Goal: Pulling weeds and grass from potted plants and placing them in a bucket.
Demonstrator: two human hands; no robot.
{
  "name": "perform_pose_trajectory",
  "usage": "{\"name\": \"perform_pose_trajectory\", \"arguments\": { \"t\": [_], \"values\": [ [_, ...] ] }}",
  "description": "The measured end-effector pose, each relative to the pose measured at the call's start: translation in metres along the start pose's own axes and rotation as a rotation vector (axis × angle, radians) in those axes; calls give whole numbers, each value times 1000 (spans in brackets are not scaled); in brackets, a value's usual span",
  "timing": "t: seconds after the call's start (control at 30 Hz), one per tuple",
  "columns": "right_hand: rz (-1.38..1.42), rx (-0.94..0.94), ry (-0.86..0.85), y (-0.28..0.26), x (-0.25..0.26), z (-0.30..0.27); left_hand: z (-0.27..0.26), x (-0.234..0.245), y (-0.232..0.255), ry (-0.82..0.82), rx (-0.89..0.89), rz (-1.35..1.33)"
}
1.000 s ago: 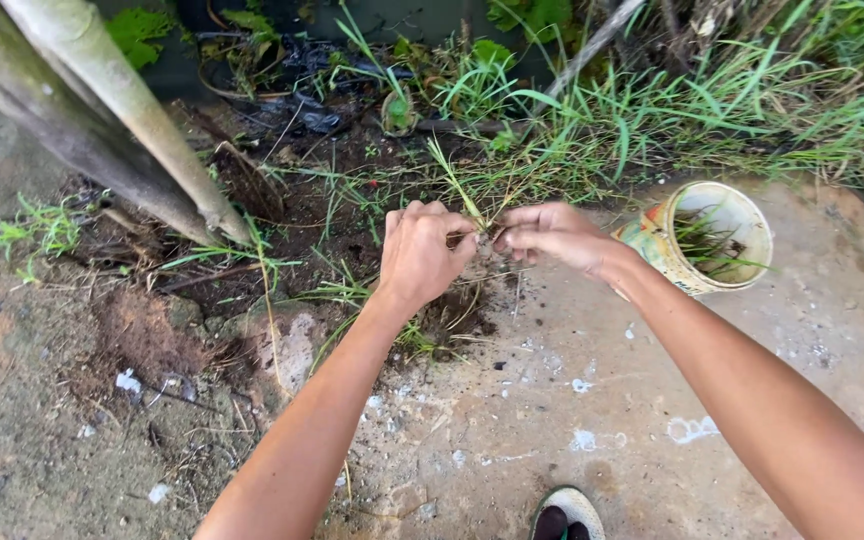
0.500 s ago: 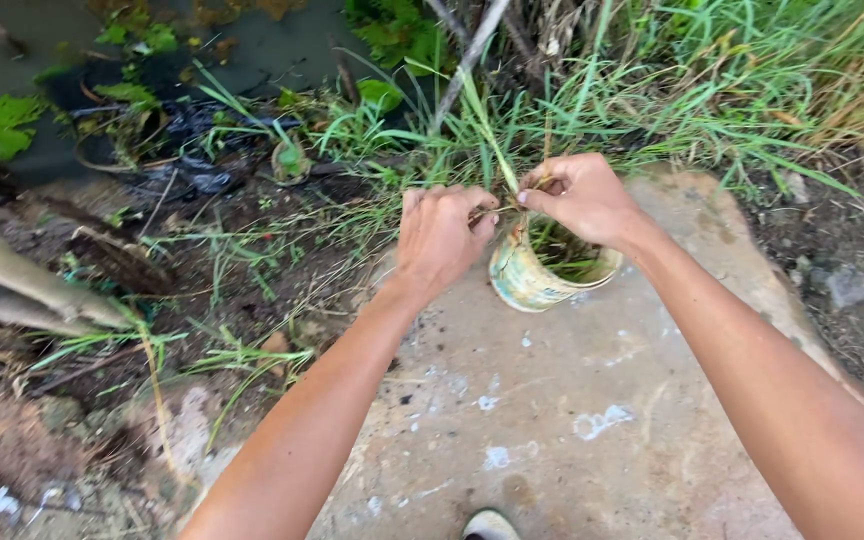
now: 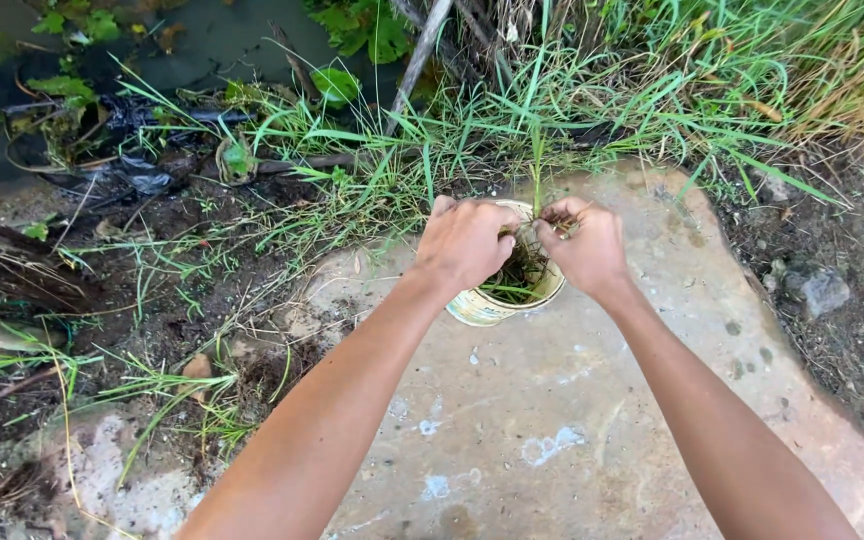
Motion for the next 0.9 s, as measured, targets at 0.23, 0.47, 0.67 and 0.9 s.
{"name": "perform_pose_trajectory", "arguments": {
  "t": [0.23,0.47,0.67,0.9],
  "values": [
    [-91,-97,-100,9,-22,-11,0,-29,-26,-35,12,64],
    [-581,175,-401,21,-32,-7,-6,-25,-47,35,-166,156],
    [-778,-89,-600,-14,-6,15,-30,30,-68,27,-374,381],
    [-846,274,-454,-114,-13,42,-80,91,-132,-210,-330,679]
  ]
}}
Point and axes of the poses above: each hand's wrist, its own z-axis towards the middle knuckle, its own x-axis out of the back of the hand, y = z × x, the point moved 1 cm from there along z, towards the middle knuckle, and after that the axes turned 12 degrees about y, right-handed, at the moved point
